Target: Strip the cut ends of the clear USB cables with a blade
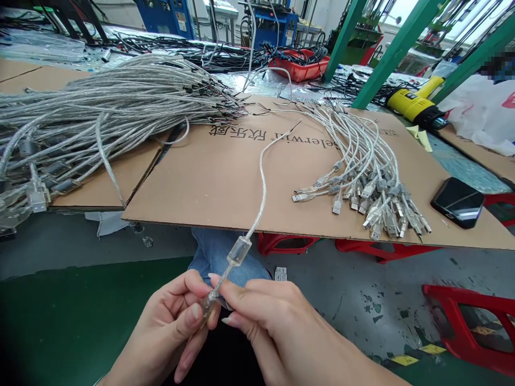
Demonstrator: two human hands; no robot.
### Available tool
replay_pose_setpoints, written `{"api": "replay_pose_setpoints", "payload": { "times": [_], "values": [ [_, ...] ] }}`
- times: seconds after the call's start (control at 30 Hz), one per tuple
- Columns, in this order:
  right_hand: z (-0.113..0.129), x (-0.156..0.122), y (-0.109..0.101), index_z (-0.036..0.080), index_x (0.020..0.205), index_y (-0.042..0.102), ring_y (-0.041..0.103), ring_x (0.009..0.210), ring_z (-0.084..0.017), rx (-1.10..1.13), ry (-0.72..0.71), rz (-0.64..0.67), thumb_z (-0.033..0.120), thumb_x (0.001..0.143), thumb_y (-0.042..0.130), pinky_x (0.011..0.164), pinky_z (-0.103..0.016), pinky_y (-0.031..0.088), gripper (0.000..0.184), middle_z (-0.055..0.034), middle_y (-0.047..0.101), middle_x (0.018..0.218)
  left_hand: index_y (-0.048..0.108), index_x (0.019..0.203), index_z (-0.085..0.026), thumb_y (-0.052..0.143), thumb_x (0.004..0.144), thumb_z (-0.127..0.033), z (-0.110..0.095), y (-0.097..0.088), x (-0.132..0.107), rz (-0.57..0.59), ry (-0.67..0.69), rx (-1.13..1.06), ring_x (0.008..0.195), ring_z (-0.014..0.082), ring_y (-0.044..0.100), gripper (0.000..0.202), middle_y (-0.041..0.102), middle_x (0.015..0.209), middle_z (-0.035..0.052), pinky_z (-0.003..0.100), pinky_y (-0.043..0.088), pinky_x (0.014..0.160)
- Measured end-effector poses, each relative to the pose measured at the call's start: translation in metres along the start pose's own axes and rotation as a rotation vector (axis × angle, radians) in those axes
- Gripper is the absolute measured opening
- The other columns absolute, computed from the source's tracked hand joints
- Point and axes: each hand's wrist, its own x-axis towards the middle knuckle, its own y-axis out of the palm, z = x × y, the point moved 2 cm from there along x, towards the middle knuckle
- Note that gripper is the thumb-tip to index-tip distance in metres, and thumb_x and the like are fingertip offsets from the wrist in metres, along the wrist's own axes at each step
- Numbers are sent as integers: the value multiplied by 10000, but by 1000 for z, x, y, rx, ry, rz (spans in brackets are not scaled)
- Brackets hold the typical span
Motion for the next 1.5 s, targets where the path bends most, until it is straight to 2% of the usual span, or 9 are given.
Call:
{"api": "replay_pose_setpoints", "payload": {
  "times": [0.2, 0.37, 0.53, 0.67, 0.97, 1.13, 1.23, 1.33, 1.5],
  "values": [
    [-5, 3, 7, 187, 785, 686, 589, 567, -153, 96, 47, -20, 110, 901, 442, 546, -233, 497, 280, -15, 655, 658, 578, 735, -164, 749, 746, -304, -1, 0, -1, -96, 33, 65, 309, -3, 428, 222, 670, 604, -13, 71, 281, 315],
    [-6, 2, 6, 214, 925, 703, 544, 492, -136, 145, 25, -60, 178, 921, 456, 498, -222, 494, 250, 8, 626, 600, 578, 782, -191, 700, 794, -323, 1, 1, 1, 16, 21, -46, 292, -18, 372, 181, 662, 641, -20, 56, 258, 280],
    [-16, -3, 13, 196, 955, 658, 440, 437, -90, 112, -8, -437, 116, 778, 684, 380, -204, 391, 196, -1, 628, 707, 564, 793, -197, 656, 826, -348, 5, 6, 2, 58, -86, -208, 291, -27, 331, 180, 632, 647, -38, 40, 295, 268],
    [-15, 0, 24, 190, 940, 684, 631, 606, -148, 149, -177, -549, -34, 726, 645, 532, -233, 522, 312, -39, 697, 747, 555, 813, -205, 641, 834, -372, 12, 6, 2, 83, -68, -204, 292, -24, 360, 189, 646, 669, -32, 46, 313, 274],
    [-18, 6, 24, 172, 665, 654, 658, 579, -148, 351, -74, -460, 57, 775, 676, 568, -231, 538, 161, -19, 684, 620, 602, 800, -173, 752, 730, -374, 7, 3, -1, 17, -97, 9, 306, -17, 388, 260, 562, 527, -62, 55, 260, 315],
    [-32, -6, 12, 233, 898, 644, 574, 581, -127, 171, 64, -486, 227, 930, 505, 543, -224, 478, 143, -1, 644, 740, 696, 796, -173, 741, 721, -423, 4, 3, 0, -35, -51, -39, 370, 7, 499, 265, 650, 666, -10, 100, 396, 387],
    [-30, -10, 4, 280, 1195, 595, 540, 559, -121, 120, 142, -206, 331, 991, 368, 540, -224, 466, 310, -2, 649, 807, 724, 785, -186, 766, 701, -389, 2, 3, 2, -94, -2, -4, 396, 22, 528, 223, 669, 653, -4, 107, 430, 414],
    [-18, -6, -1, 311, 1178, 609, 617, 698, -132, 121, 93, 77, 214, 980, 399, 688, -228, 493, 305, 23, 674, 803, 732, 763, -205, 790, 691, -318, -1, 4, 3, -130, 57, 35, 425, 34, 534, 146, 681, 647, -2, 106, 443, 421],
    [-8, 4, -1, 199, 949, 664, 603, 648, -146, 19, 42, 114, 78, 907, 423, 620, -225, 491, 273, -7, 625, 725, 743, 742, -189, 790, 692, -270, -5, 6, 2, -160, 141, 152, 486, 51, 516, 106, 648, 634, 1, 117, 460, 466]
  ]
}}
